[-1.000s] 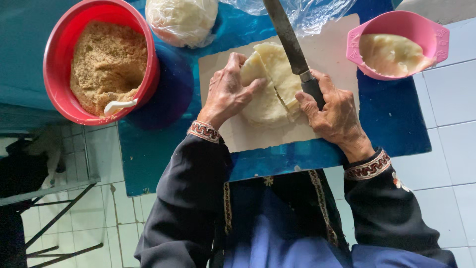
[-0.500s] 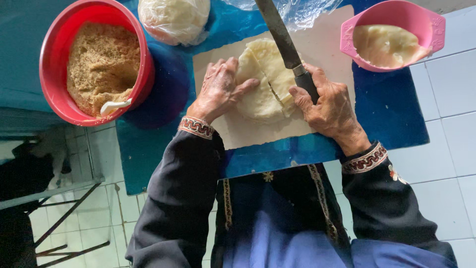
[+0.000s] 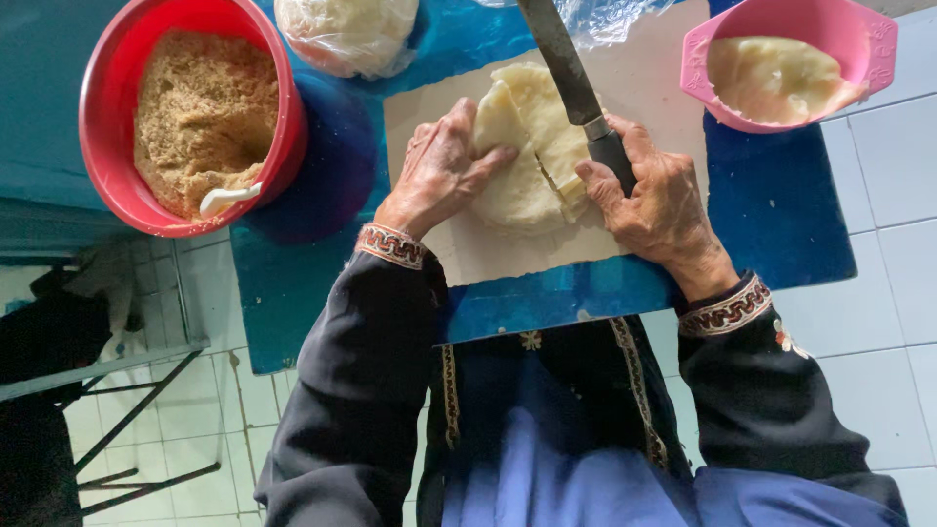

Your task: The person cuts a flat sheet of dough into strips with a knife on a board, then folds and stacks the strips by hand into layered pieces and sets them on the table.

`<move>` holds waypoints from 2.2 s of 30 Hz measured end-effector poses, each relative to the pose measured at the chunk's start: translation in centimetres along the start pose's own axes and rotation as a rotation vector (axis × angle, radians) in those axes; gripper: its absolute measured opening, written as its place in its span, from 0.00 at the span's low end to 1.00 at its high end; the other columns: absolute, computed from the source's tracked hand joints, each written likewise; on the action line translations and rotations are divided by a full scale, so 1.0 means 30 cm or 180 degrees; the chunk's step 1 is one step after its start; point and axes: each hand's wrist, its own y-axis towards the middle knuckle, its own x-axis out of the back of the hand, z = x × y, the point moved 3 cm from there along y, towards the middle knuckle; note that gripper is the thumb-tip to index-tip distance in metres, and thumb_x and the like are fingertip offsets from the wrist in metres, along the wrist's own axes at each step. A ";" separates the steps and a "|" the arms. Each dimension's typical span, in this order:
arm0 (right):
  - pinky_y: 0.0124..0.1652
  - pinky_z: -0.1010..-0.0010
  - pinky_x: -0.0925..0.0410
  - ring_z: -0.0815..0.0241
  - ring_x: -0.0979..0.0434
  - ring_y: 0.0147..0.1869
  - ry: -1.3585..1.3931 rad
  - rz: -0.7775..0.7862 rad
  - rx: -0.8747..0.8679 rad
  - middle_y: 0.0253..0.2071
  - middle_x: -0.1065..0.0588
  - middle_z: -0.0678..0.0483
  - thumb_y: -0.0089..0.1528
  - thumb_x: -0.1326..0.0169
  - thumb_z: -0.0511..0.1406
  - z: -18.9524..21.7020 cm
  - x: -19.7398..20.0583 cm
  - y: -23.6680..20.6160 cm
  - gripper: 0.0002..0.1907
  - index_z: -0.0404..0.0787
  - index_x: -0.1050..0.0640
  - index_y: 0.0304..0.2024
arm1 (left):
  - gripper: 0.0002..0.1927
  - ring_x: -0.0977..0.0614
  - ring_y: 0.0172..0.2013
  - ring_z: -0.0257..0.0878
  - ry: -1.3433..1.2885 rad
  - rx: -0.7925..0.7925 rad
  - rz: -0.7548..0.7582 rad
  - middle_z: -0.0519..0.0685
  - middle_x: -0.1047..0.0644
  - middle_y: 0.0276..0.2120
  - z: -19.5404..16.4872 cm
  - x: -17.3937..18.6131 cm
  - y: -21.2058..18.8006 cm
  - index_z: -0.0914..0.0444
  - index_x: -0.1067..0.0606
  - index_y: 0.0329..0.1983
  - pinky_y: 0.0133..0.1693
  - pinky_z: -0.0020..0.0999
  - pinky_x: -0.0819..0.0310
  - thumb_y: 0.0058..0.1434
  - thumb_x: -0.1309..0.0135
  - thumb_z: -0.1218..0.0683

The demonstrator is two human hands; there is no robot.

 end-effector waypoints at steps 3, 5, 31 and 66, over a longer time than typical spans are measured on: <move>0.36 0.63 0.28 0.50 0.17 0.35 -0.0003 -0.0054 0.0108 0.31 0.23 0.43 0.70 0.41 0.39 -0.001 -0.004 -0.001 0.23 0.31 0.28 0.63 | 0.28 0.15 0.42 0.52 -0.0187 0.0038 -0.0233 0.58 0.17 0.36 -0.008 0.012 0.002 0.67 0.27 0.49 0.46 0.47 0.23 0.54 0.33 0.45; 0.35 0.64 0.28 0.50 0.17 0.34 -0.0006 -0.0049 0.0078 0.30 0.23 0.44 0.70 0.41 0.38 -0.003 -0.006 0.000 0.23 0.32 0.28 0.63 | 0.28 0.13 0.42 0.46 -0.0721 0.0027 -0.0224 0.55 0.16 0.38 -0.012 0.027 0.004 0.66 0.28 0.48 0.44 0.41 0.19 0.52 0.32 0.46; 0.33 0.65 0.30 0.52 0.20 0.30 -0.0079 0.0006 0.0054 0.26 0.26 0.47 0.70 0.42 0.39 -0.017 -0.009 0.002 0.23 0.31 0.28 0.63 | 0.25 0.21 0.51 0.34 -0.2446 0.0116 0.0131 0.49 0.23 0.49 -0.001 0.033 -0.057 0.66 0.31 0.57 0.55 0.31 0.23 0.60 0.35 0.59; 0.35 0.65 0.27 0.51 0.17 0.33 0.0041 0.0059 0.0142 0.30 0.23 0.44 0.71 0.44 0.39 -0.045 0.001 0.002 0.23 0.31 0.29 0.63 | 0.23 0.25 0.54 0.35 -0.1875 -0.0373 0.0061 0.49 0.29 0.51 -0.081 0.218 -0.236 0.68 0.34 0.61 0.57 0.30 0.28 0.65 0.41 0.64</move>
